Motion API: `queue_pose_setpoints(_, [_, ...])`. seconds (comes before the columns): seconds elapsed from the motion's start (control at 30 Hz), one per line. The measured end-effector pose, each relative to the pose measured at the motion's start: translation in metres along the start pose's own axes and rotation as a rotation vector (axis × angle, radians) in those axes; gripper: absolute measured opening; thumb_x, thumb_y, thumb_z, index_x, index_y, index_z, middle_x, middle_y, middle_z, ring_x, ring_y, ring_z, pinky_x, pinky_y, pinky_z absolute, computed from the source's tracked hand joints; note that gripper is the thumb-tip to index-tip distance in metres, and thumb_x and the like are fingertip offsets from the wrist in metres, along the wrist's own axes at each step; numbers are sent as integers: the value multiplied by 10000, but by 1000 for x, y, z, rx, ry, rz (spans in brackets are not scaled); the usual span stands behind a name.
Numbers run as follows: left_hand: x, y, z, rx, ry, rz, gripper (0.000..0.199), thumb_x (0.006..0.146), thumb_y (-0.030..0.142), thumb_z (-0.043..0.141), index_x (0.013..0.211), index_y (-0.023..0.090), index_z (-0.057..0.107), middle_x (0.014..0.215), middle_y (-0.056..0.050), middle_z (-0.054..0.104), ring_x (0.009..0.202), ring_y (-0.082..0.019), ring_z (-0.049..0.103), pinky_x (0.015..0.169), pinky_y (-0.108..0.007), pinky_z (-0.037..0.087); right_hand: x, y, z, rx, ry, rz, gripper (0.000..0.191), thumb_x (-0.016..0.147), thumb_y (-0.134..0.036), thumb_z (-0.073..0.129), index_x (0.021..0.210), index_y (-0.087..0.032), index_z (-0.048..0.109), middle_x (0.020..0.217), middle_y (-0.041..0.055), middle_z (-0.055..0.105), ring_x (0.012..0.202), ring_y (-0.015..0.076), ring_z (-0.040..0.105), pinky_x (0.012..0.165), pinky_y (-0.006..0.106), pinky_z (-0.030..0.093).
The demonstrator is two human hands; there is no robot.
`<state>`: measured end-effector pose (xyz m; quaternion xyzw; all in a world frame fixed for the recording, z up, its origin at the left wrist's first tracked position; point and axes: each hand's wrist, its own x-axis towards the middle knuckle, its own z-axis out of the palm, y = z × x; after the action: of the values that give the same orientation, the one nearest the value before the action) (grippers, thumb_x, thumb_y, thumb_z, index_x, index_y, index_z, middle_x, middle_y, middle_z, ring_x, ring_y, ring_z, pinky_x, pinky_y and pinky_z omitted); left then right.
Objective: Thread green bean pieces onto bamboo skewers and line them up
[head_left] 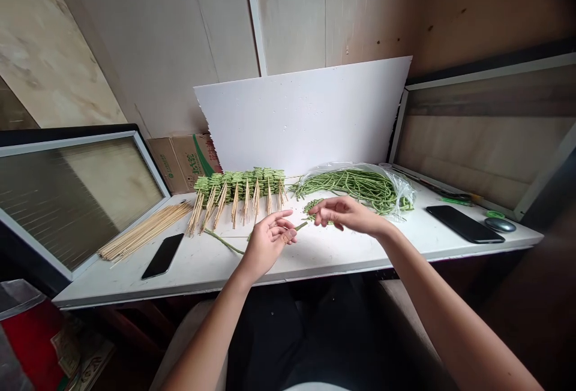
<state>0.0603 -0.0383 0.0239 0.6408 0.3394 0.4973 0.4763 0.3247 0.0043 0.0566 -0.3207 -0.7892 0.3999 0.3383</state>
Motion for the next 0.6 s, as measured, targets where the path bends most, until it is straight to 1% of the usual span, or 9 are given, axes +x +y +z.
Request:
queue_pose_setpoints(0.03, [-1,1,2,-17,14,-1,585,857,371,839,1345,127,628,961,-65,677,802,-172,717,797,-342,615,-3,-10,10,-33,-14,-31,456,902,-555,733,1202,-213,769,969,92,783,835,209,694,534,239,457])
queue_pose_setpoints(0.07, [-2,2,3,-27,20,-1,582,846,369,850,1328,128,630,956,-66,684,814,-178,725,804,-345,620,-5,-19,20,-77,3,-68,459,864,-523,791,1210,-222,765,962,85,782,861,217,701,567,246,478])
queue_pose_setpoints(0.1, [-5,3,4,-32,21,-1,576,841,370,856,1316,131,635,958,-69,692,830,-183,731,814,-348,624,-7,-25,29,-121,48,-109,441,854,-508,808,1193,-228,773,951,82,778,858,218,702,581,253,486])
queue_pose_setpoints(0.17, [-12,4,4,-27,18,7,553,845,376,853,1300,143,644,977,-77,707,864,-193,741,835,-352,628,-9,-32,45,-184,72,-197,341,904,-481,767,1147,-243,795,940,82,777,813,207,691,591,268,491])
queue_pose_setpoints(0.23, [-17,6,2,21,4,20,511,872,389,825,1293,153,657,1007,-86,722,864,-197,751,843,-354,627,-10,-34,54,-240,112,-272,257,958,-455,711,1079,-253,813,910,81,772,785,202,676,615,286,495])
queue_pose_setpoints(0.3, [-21,6,0,127,-28,25,429,906,398,786,1247,153,695,1005,-92,741,829,-197,756,834,-346,618,-9,-34,57,-291,173,-321,222,980,-433,687,1025,-259,818,879,79,760,796,210,667,654,305,500])
queue_pose_setpoints(0.4, [-21,7,-3,271,-54,28,306,939,400,741,1101,141,761,931,-94,766,778,-197,745,788,-321,597,-9,-31,56,-341,233,-353,199,988,-411,679,1007,-264,812,878,85,746,841,230,657,686,326,505])
queue_pose_setpoints(0.47, [-21,8,-2,320,-29,54,278,948,394,724,1049,141,781,912,-94,771,741,-187,719,743,-305,581,-9,-30,55,-360,221,-352,182,979,-405,694,1010,-265,806,886,87,743,860,237,649,685,329,505])
queue_pose_setpoints(0.6, [-22,12,1,438,26,159,249,959,374,703,1031,162,812,898,-86,766,706,-171,655,704,-290,533,-8,-27,58,-361,169,-320,163,957,-399,723,988,-257,796,883,81,733,852,230,636,669,316,498])
